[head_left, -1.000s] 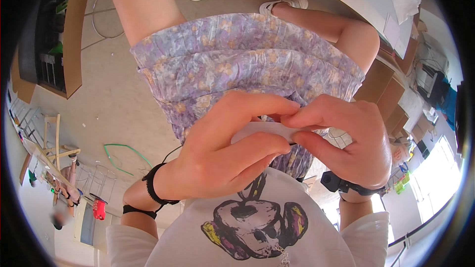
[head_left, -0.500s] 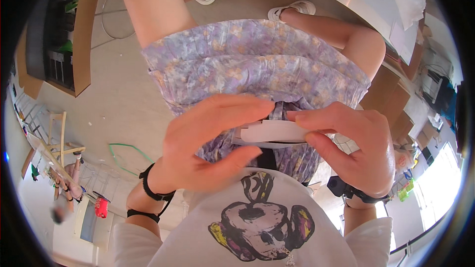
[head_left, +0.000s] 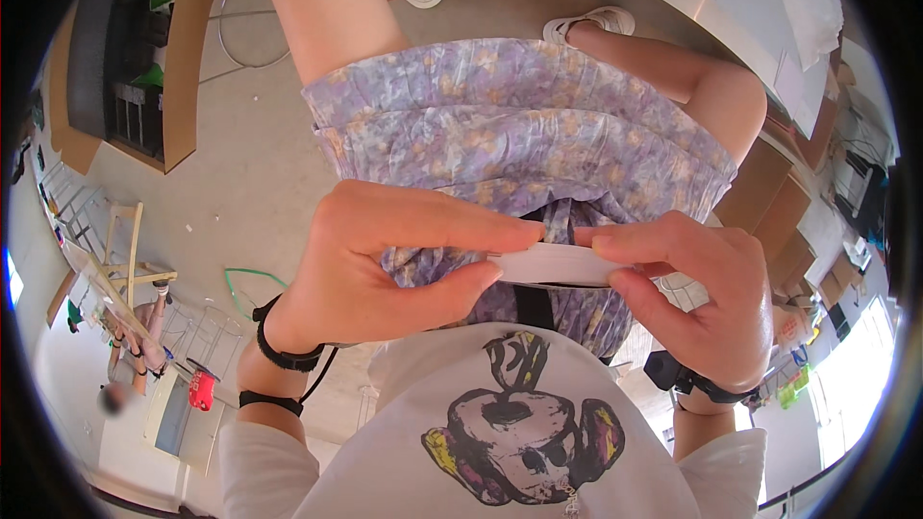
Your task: The person is folding white foam-like pieces and inserting them into paper sleeves or envelopes at a manufacturing table.
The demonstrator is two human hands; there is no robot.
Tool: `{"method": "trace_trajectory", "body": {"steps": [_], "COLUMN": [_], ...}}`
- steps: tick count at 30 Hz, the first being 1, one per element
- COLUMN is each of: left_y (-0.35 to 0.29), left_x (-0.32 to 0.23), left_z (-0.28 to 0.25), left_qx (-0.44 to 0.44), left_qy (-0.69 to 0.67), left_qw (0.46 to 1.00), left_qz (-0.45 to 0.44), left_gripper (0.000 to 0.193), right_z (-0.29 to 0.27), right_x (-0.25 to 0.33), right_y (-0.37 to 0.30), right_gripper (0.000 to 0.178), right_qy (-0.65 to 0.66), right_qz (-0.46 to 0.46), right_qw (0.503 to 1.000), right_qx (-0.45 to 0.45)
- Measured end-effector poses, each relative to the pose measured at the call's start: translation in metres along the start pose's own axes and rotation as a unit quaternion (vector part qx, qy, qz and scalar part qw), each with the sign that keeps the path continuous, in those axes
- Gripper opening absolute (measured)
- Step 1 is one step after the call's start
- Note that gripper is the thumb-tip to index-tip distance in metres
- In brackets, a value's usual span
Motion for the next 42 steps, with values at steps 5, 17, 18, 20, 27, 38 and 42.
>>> {"method": "trace_trajectory", "body": {"steps": [5, 17, 18, 20, 27, 38, 42], "left_y": [0.0, 0.008, 0.01, 0.015, 0.02, 0.024, 0.024], "left_x": [-0.002, -0.023, -0.025, -0.027, -0.029, -0.031, -0.029], "left_z": [0.0, 0.001, -0.001, -0.003, -0.004, -0.002, -0.002], "left_qx": [0.0, 0.003, 0.004, 0.037, 0.055, 0.059, 0.056], "left_qy": [0.01, -0.012, -0.012, 0.02, 0.036, 0.051, 0.037], "left_qw": [1.0, 0.991, 0.991, 0.99, 0.992, 0.991, 0.992], "left_qz": [-0.016, -0.132, -0.132, -0.131, -0.106, -0.106, -0.111], "left_gripper": [0.032, 0.025, 0.025, 0.026, 0.026, 0.027, 0.026], "right_z": [0.001, 0.004, 0.004, 0.004, 0.004, 0.002, 0.001], "right_x": [0.001, -0.002, -0.002, -0.002, -0.001, -0.004, -0.004], "right_y": [-0.001, -0.001, -0.001, -0.001, -0.003, -0.005, -0.004], "right_gripper": [0.028, 0.028, 0.028, 0.027, 0.027, 0.026, 0.026], "right_qy": [0.008, 0.023, 0.024, 0.022, 0.022, 0.015, 0.014], "right_qz": [0.004, -0.025, -0.024, -0.022, -0.018, -0.006, -0.009], "right_qw": [1.0, 0.999, 0.999, 0.999, 1.0, 1.0, 1.0], "right_qx": [-0.004, -0.007, -0.008, -0.011, -0.007, -0.008, -0.007]}}
Point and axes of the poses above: each hand's wrist, its own y-axis towards the middle knuckle, its own z-axis out of the palm, x = y × z, the point moved 1 cm from there along y, towards the middle knuckle, and after that the axes turned 8 degrees about y, right-handed, at the moved point
